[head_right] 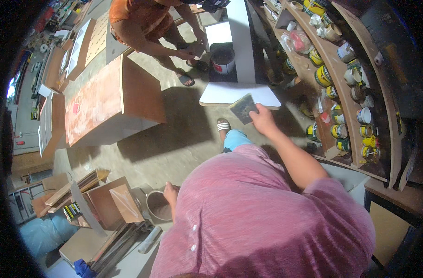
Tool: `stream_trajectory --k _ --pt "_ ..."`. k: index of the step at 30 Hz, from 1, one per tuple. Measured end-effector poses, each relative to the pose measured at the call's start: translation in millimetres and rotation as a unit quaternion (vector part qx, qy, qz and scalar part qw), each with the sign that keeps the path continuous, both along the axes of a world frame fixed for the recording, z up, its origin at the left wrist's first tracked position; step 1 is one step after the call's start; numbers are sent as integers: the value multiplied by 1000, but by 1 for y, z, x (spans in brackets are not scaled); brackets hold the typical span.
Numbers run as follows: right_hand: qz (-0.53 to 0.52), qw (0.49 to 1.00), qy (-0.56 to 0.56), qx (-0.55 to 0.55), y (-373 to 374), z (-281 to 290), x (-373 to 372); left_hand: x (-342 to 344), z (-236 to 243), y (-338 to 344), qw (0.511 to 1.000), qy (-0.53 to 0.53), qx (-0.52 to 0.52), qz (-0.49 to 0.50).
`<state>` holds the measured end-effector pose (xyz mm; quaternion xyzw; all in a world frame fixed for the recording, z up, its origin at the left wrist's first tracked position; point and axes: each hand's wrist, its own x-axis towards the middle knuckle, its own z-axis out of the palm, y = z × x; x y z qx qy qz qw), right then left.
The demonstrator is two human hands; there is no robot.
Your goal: The person opens a can of white paint and stirs the contents with a stick. They then retrieve a putty knife and a utility knife, using the utility knife to scrape the edge of the putty knife blade.
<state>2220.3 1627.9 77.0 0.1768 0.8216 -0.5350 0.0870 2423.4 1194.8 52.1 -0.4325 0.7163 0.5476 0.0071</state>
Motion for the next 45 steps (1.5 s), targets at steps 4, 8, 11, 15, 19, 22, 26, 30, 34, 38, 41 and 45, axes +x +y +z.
stream_trajectory --k 4,8,11,15,19,22,26,30,34,38,41,45 --pt "66 994 4 84 -43 1 -53 9 -12 -40 995 -10 18 98" --pt "82 995 7 51 -71 -26 -94 18 -26 -85 997 -12 -60 49" --pt "125 991 -27 31 -81 -32 -129 0 -15 -105 991 -77 -105 37" --pt "108 994 -20 -6 -85 -31 -165 -29 -15 -117 961 -224 -157 -34" --pt "92 996 -8 -4 -76 -42 -170 -52 -48 -144 960 -242 -92 -106" --pt "28 993 -58 -100 -62 -51 -164 -66 -89 -168 955 -224 -57 -183" --pt "-183 908 -17 -375 -61 -29 -140 -111 -137 -211 928 -194 -32 -315" --pt "-260 840 -40 -475 -75 10 -101 -210 -73 -214 928 -177 -9 -329" --pt "-370 822 -58 -428 -107 14 -50 -288 -65 -260 929 -210 8 -306" --pt "-368 905 -44 -207 -118 -52 35 -331 -96 -303 938 -199 28 -281" --pt "-337 937 -89 37 -146 -86 95 -342 -150 -356 908 -183 61 -372" --pt "-238 920 -274 148 -179 -161 260 -340 -153 -333 885 -194 67 -418"
